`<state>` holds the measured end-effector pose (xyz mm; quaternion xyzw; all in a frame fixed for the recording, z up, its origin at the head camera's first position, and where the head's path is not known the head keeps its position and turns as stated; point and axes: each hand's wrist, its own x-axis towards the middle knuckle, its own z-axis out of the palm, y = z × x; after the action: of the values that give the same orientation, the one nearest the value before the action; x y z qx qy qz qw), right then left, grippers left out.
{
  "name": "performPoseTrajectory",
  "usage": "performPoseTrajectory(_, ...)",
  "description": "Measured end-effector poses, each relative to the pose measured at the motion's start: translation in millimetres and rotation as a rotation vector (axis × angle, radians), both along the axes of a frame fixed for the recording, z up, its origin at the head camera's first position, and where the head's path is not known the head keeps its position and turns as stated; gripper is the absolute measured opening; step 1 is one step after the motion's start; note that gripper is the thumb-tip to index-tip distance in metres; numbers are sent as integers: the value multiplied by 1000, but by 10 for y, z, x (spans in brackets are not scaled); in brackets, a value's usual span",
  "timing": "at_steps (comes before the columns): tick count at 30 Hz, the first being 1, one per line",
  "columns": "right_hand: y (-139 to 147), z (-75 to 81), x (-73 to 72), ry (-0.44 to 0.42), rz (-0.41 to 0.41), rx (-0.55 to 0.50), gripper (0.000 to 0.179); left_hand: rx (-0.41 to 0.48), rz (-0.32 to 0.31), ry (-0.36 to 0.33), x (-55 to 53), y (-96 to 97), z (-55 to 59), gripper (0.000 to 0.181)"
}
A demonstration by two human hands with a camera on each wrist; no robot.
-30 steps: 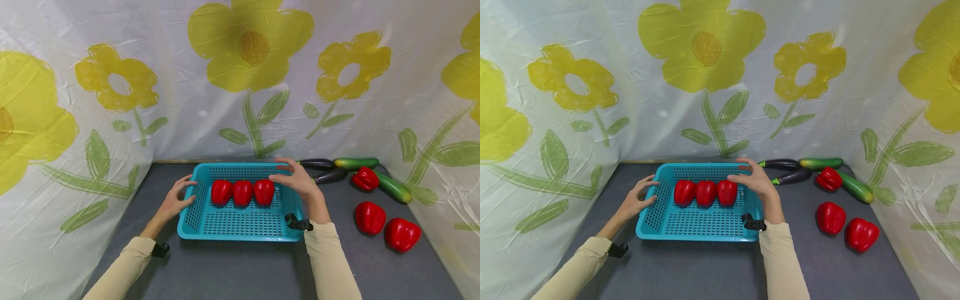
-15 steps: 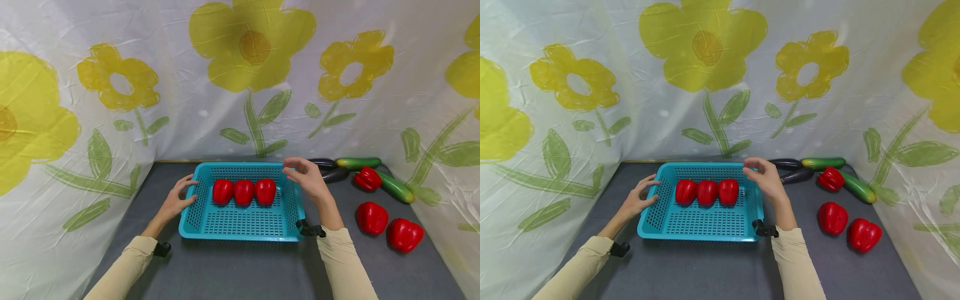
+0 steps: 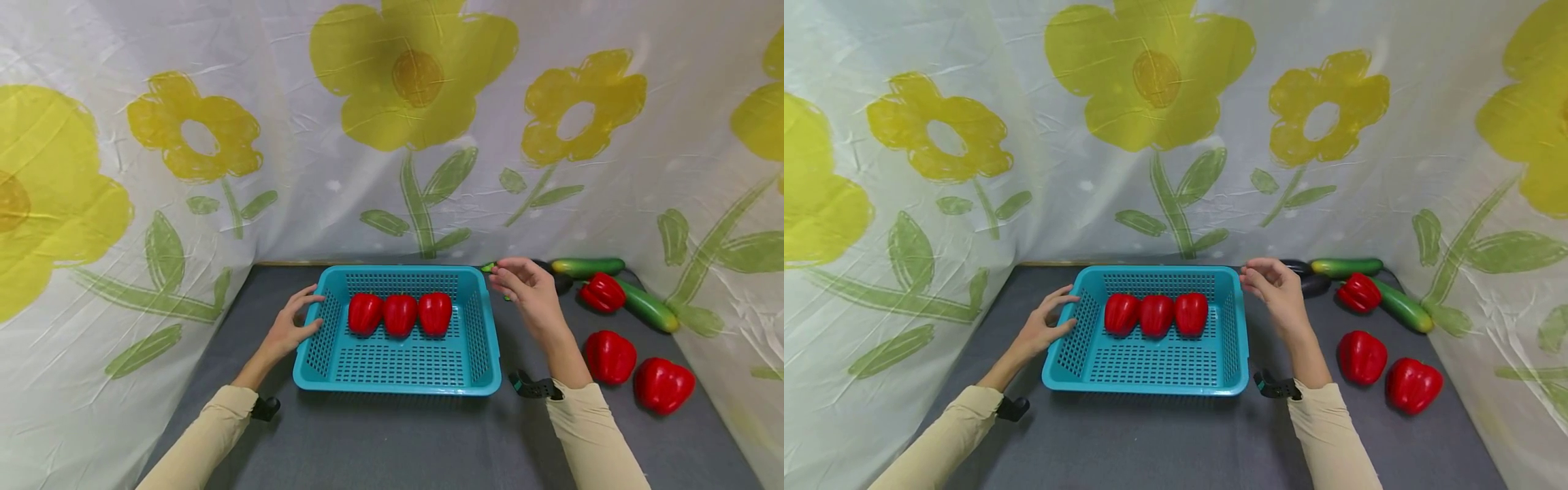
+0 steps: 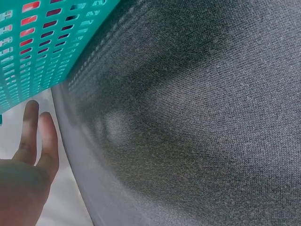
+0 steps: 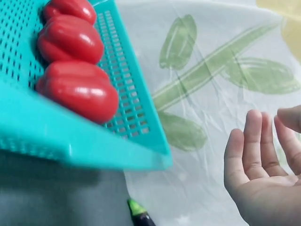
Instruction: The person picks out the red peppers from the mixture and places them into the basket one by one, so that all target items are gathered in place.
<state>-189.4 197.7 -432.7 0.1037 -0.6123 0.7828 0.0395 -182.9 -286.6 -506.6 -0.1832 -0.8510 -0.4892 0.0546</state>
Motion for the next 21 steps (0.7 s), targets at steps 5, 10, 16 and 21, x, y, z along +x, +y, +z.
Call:
performPoseTrajectory(5, 153, -11, 41, 2, -10, -12, 20, 1, -2, 6, 0, -1, -1, 43)
performPoseTrajectory(10, 318, -36, 93, 4, -16, -15, 20, 7, -5, 19, -5, 7, 3, 43)
performPoseTrajectory(16, 514, -114, 196, 1, -11, -22, 20, 9, -6, 16, 26, 18, 3, 43)
performPoseTrajectory(21, 673, -173, 290, -12, -1, -24, 19, 20, -2, 19, 87, 97, 138, 42)
